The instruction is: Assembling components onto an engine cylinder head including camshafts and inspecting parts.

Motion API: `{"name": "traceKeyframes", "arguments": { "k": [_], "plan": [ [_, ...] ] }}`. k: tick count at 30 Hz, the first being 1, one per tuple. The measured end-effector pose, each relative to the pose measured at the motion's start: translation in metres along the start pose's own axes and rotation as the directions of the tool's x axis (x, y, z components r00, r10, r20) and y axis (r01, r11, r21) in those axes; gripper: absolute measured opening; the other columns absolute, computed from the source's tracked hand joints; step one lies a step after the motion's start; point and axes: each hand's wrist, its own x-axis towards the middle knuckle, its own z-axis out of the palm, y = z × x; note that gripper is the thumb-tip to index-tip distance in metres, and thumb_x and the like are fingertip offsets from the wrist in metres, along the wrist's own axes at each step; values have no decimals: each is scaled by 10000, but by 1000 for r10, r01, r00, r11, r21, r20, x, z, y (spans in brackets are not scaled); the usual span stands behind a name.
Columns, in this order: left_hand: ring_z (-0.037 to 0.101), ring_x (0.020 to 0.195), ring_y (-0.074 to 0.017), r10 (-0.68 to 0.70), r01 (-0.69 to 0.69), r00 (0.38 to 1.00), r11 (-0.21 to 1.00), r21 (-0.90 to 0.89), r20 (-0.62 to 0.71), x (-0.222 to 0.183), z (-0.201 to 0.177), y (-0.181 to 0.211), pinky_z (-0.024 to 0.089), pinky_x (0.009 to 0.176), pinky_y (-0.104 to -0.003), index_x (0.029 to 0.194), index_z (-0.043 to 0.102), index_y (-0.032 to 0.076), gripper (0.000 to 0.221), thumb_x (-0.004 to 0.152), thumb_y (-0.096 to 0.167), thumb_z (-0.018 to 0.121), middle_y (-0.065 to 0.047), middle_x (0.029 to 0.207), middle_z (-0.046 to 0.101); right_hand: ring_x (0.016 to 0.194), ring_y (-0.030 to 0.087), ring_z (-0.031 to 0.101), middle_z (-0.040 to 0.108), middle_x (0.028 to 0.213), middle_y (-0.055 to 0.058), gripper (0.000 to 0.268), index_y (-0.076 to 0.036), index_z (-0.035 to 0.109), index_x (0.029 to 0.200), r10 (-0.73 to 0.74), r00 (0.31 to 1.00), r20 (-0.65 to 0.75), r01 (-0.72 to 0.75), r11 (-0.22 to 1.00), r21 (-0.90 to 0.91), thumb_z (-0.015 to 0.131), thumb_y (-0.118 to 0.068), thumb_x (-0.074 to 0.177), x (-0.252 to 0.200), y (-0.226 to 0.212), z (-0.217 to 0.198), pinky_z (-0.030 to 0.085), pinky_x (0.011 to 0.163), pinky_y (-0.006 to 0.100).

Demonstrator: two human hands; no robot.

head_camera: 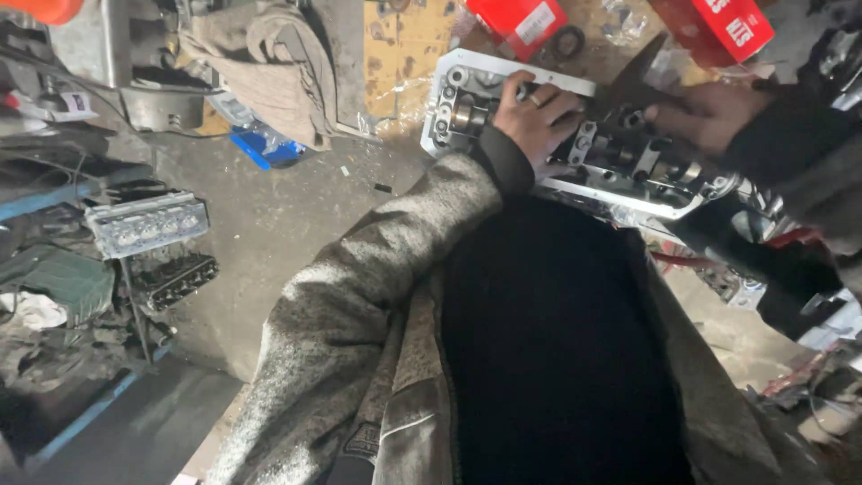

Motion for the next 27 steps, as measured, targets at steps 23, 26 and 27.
{"name": "traceKeyframes", "arguments": {
  "k": [23,26,27],
  "plan": [
    [683,1030,-134,-338,185,938,294,-938,79,-44,-109,-17,559,988,-257,1602,431,77,648,997,-50,625,-77,1079,699,519,249,603,638,688,155,393,14,677,1151,-212,857,-470,169,977,-132,579,-365,1122,-33,40,-11,501,498,419],
    [594,1118,-130,-424,120,905,349,-929,-43,-50,-114,-20,506,1019,-288,1560,475,63,548,1043,-51,614,-100,1270,615,664,278,680,697,814,108,276,-90,660,1184,-472,629,-618,88,833,-547,636,-351,1098,9,73,0,564,637,405],
    [594,1118,-130,-428,117,902,356,-927,-50,-51,-115,-19,506,1019,-288,1560,475,63,548,1043,-51,614,-100,1270,615,664,278,680,697,814,108,276,-90,660,1184,-481,623,-616,95,829,-551,636,-351,1098,26,70,-1,564,637,405]
  ]
}}
